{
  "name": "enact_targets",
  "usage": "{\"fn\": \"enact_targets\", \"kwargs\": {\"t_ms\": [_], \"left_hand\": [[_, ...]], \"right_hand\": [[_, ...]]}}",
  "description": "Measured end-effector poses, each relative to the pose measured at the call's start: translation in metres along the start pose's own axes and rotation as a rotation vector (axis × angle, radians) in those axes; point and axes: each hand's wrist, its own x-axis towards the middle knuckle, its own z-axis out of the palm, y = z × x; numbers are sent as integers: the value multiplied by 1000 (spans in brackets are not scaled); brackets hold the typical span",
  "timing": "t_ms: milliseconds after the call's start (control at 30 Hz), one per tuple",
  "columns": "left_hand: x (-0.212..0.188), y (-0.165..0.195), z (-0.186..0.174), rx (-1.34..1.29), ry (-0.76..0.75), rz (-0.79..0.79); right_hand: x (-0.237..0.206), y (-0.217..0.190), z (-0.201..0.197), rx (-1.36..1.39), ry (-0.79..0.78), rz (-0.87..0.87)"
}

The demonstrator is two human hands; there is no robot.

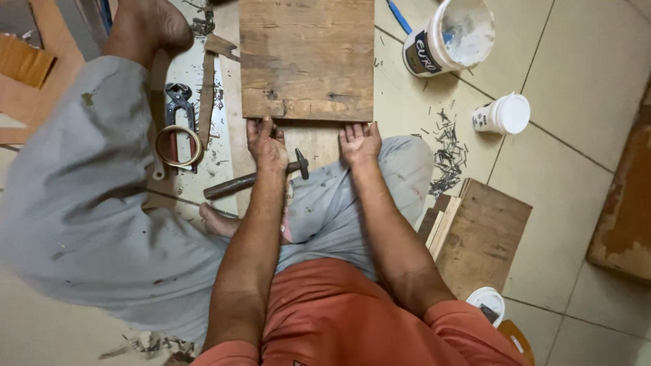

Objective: The person sits on the floor and uses a hammer to drive nails into small wooden strips, attaching them to a larger plywood board. The person repeatedly picks up nails, positions the strips, and hammers them into place.

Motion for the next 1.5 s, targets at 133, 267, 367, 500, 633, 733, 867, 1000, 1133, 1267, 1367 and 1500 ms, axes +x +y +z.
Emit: {"fn": "enact_targets", "kwargs": {"t_ms": [133,267,367,500,633,733,867,1000,1133,1267,1367,1500], "left_hand": [[2,-3,-2,23,11,-14],[6,-11,-8,23,25,-13],[7,-14,-10,37,33,-16],[7,-14,-10,39,31,-37],[4,-13,-7,56,39,-32],[3,-12,-5,53,48,-40],[5,-10,-5,38,33,-10],[7,-9,-5,26,7,4],[7,-9,-6,33,-4,9],[6,-10,-6,56,3,1],[6,-11,-5,51,-18,-13],[4,-11,-5,59,1,-15]], "right_hand": [[-4,8,-5,73,-88,-20],[-4,12,-13,94,-96,-37],[-4,13,-16,108,-105,-48],[-5,12,-21,110,-118,-30],[-2,11,-24,234,-144,-117],[2,11,-24,254,-142,-132],[8,12,-25,244,-131,-130],[11,13,-27,245,-142,-131],[11,16,-30,161,-178,-95],[8,14,-30,60,-206,12],[4,9,-26,0,-154,67],[1,8,-19,5,-119,119]]}}
